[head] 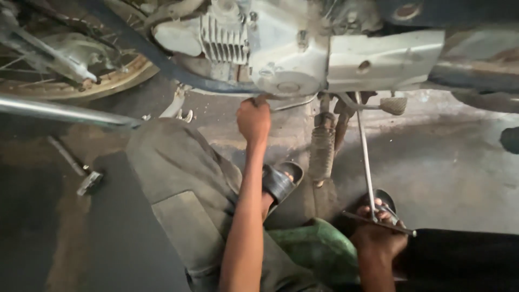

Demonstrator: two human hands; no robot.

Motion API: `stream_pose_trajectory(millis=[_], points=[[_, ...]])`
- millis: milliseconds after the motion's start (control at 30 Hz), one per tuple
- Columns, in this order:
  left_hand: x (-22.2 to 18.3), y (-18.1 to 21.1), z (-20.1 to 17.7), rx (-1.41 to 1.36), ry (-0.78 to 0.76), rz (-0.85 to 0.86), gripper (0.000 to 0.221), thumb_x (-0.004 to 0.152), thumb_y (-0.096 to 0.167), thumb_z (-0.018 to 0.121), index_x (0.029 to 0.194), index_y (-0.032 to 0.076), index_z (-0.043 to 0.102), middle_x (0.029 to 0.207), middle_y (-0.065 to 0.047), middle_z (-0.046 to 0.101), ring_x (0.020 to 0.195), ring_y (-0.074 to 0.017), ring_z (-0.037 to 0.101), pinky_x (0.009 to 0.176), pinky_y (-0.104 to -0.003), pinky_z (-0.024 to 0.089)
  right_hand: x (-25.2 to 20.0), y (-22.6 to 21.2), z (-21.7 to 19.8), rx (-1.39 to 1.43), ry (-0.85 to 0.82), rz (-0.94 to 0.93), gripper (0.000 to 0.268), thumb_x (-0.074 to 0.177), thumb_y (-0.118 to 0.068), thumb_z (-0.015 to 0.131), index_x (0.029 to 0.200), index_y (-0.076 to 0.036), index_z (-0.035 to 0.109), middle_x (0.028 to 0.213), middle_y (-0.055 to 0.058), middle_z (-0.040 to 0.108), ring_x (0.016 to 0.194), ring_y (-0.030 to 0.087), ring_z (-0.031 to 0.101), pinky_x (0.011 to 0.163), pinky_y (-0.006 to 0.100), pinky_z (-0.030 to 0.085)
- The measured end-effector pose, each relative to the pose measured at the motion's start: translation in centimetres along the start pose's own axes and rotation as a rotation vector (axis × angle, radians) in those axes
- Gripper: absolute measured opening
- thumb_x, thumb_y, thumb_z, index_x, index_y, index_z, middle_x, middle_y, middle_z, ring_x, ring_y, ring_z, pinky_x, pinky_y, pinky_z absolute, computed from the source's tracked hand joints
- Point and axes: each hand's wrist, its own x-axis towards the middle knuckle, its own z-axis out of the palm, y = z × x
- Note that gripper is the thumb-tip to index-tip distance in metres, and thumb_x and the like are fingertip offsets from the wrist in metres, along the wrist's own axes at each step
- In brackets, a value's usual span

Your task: The person sits on the floor beside a motorcycle and works on the engine area near the footpeg. They use a T-handle wrench to turn a fastener, hold a small metal part in the other hand, and reposition the wrench repeatedly while reaching under the bike.

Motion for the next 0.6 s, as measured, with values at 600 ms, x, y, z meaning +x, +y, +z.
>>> stream_pose_trajectory(millis=[600], points=[[1.4,-1.7,2.3,0.098,0.045,0.028,0.025,0.078,0.023,0.063,0.079,0.002,0.077,0.08,-0.026,0.072,0.08,-0.0474,0.07,0.078,-0.054,0.055,2.1,0.6,-1.7,-0.116,0.098,0.055,0.042,0.105,-0.034,0.044,0.125,-0.002,0.063,0.121,0.014,0.07,0.094,0.025,0.064,0.085,0.042,0.054]])
